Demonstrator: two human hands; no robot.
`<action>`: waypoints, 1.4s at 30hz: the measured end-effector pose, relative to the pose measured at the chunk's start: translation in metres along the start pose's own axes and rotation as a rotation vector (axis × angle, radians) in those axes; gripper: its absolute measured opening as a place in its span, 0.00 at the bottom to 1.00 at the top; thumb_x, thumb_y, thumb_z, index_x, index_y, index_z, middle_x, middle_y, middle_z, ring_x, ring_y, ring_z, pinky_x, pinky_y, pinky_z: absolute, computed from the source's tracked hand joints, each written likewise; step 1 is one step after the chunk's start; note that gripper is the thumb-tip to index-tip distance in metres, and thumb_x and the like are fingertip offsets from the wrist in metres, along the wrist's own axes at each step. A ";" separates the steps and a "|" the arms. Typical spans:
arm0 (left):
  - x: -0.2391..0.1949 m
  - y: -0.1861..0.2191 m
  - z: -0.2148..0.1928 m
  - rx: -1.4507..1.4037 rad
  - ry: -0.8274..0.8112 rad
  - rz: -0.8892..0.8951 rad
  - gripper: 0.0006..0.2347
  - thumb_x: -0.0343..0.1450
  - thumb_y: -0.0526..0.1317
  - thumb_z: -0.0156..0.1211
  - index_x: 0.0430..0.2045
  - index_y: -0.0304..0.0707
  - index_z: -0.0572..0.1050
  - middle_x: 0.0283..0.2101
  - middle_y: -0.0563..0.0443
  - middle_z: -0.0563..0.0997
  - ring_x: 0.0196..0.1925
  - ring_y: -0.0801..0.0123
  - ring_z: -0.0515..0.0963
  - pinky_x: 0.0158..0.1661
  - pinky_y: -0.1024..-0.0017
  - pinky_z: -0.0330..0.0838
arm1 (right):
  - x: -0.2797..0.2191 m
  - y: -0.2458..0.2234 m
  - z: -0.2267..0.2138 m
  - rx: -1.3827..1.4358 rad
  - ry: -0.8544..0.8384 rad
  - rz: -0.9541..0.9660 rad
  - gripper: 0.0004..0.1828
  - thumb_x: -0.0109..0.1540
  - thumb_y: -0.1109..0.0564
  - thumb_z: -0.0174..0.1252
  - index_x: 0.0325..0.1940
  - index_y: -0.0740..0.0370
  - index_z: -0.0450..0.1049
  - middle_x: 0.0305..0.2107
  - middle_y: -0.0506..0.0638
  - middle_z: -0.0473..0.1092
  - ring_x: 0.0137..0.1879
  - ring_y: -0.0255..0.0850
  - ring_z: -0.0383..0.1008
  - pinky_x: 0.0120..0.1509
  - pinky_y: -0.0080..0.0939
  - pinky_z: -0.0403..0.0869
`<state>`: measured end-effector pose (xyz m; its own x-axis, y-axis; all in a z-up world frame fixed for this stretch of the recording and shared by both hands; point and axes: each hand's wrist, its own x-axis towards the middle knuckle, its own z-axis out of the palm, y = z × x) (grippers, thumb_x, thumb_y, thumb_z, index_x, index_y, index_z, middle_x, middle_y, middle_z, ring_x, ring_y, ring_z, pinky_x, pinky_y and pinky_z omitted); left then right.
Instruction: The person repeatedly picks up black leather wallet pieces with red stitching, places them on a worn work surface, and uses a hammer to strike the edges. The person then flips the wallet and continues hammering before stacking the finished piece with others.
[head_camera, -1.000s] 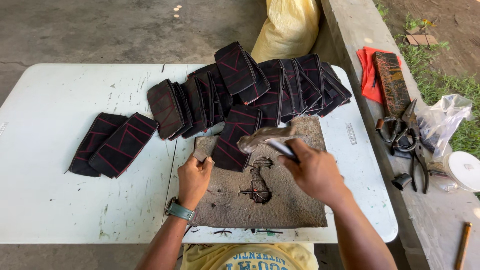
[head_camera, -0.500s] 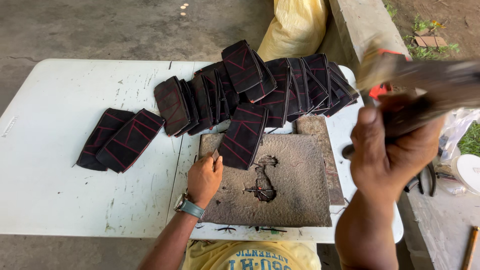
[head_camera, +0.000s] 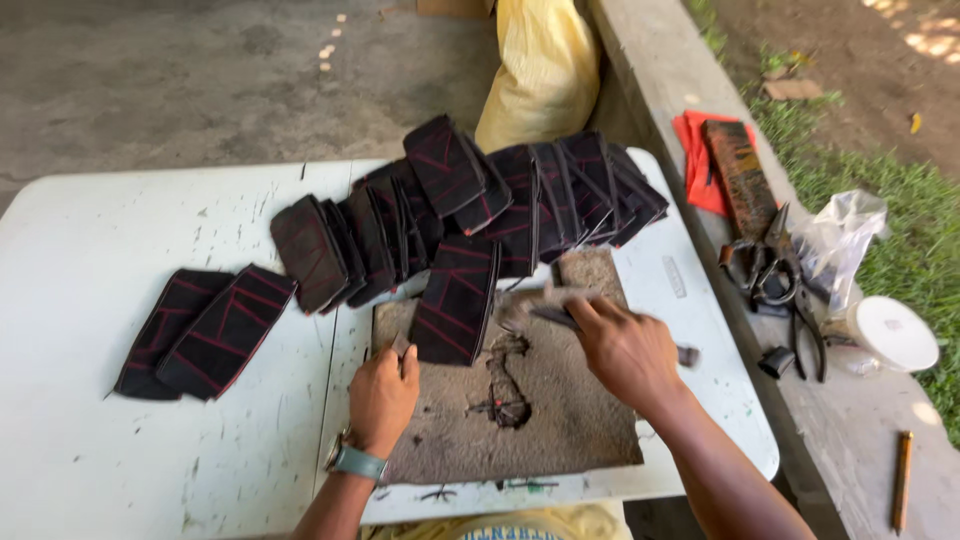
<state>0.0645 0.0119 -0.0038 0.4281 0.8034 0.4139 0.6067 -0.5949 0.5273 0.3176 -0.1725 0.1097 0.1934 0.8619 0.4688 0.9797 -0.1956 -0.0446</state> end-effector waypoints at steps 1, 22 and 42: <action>0.001 0.001 -0.001 -0.022 0.010 0.032 0.11 0.72 0.42 0.62 0.24 0.32 0.76 0.25 0.35 0.80 0.29 0.40 0.80 0.30 0.50 0.73 | -0.012 0.007 -0.002 -0.016 -0.034 0.030 0.09 0.64 0.56 0.53 0.47 0.52 0.73 0.32 0.49 0.77 0.25 0.47 0.76 0.22 0.49 0.71; -0.005 0.006 -0.001 -0.002 0.071 0.147 0.09 0.70 0.38 0.61 0.23 0.30 0.77 0.27 0.38 0.80 0.30 0.44 0.79 0.33 0.53 0.74 | 0.020 -0.030 0.023 -0.073 -0.352 0.106 0.07 0.70 0.57 0.47 0.49 0.49 0.70 0.32 0.47 0.70 0.24 0.42 0.72 0.21 0.44 0.73; -0.012 -0.073 0.093 0.116 0.160 0.104 0.13 0.66 0.46 0.64 0.30 0.31 0.79 0.34 0.35 0.84 0.33 0.48 0.85 0.37 0.53 0.78 | 0.061 -0.027 0.081 0.185 -0.503 0.418 0.28 0.68 0.31 0.54 0.53 0.55 0.75 0.50 0.58 0.67 0.62 0.52 0.64 0.67 0.54 0.63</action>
<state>0.0775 0.0477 -0.1165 0.3861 0.7178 0.5793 0.6418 -0.6602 0.3902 0.3076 -0.0765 0.0679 0.5151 0.8528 -0.0863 0.8016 -0.5149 -0.3038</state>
